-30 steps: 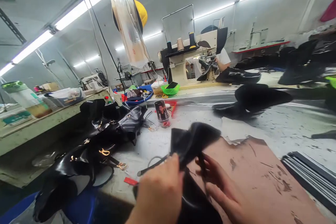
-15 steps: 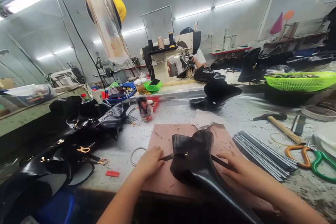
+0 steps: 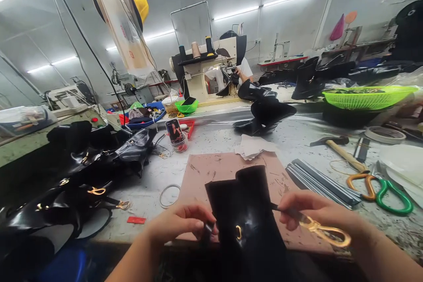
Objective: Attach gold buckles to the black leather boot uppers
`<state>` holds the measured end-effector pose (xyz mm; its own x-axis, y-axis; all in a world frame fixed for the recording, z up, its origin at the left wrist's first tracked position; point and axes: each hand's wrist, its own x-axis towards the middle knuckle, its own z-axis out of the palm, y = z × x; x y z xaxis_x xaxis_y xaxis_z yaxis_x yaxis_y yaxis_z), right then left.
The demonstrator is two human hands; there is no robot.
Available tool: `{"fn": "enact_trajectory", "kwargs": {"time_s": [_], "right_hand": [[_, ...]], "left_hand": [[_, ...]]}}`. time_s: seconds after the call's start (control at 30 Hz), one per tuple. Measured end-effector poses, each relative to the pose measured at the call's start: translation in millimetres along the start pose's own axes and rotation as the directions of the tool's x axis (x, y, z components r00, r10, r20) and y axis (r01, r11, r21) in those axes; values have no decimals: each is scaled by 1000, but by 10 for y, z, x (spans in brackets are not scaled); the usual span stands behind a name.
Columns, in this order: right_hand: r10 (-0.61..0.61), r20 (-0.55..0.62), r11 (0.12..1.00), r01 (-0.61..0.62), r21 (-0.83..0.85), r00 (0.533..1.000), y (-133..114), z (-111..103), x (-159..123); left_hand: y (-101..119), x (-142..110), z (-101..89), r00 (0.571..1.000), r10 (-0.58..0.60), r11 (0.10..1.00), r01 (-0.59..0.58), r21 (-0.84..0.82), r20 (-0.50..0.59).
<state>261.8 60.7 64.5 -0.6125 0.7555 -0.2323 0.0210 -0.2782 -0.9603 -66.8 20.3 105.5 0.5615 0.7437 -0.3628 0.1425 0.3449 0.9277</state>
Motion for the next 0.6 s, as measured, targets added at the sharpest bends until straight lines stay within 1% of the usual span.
{"fn": "enact_trajectory", "kwargs": {"time_s": [0.03,0.07,0.1,0.13,0.17,0.2,0.23,0.27,0.3,0.33,0.43,0.5,0.6], "right_hand": [[-15,46,993,21,-120,999,-49,63,39],[-48,73,966,65,-252,996,-97,135,78],[-92,80,919,115,-376,993,-143,213,114],[-142,69,862,158,-481,987,-184,292,143],[-192,46,809,185,-558,980,-217,369,163],[-228,26,768,197,-609,973,-243,439,173],[-249,12,743,198,-639,969,-258,498,174],[-258,2,732,197,-652,966,-262,544,165],[-266,-2,727,199,-657,964,-256,577,150],[-274,-3,726,205,-657,962,-240,599,129],[-263,13,740,210,-639,965,-156,628,55],[-232,34,748,201,-633,972,-97,647,12],[-219,39,760,196,-620,975,-35,687,-28]], "left_hand": [[10,20,61,999,-11,1000,12,-3,32],[7,52,131,999,-27,999,26,33,38],[-5,90,205,999,-36,994,33,108,28],[-24,131,281,1000,-24,975,21,223,9],[-48,170,356,1000,8,933,0,361,-21],[-75,203,427,997,54,868,-19,497,-57],[-104,226,492,990,107,798,-29,602,-93],[-133,240,549,979,160,744,-35,667,-128],[-163,245,598,966,209,718,-46,695,-151],[-193,242,641,955,249,720,-70,690,-162],[-272,213,741,926,333,790,-172,588,-177],[-304,193,793,917,335,829,-178,530,-216],[-320,171,841,935,272,852,-124,509,-227]]}}
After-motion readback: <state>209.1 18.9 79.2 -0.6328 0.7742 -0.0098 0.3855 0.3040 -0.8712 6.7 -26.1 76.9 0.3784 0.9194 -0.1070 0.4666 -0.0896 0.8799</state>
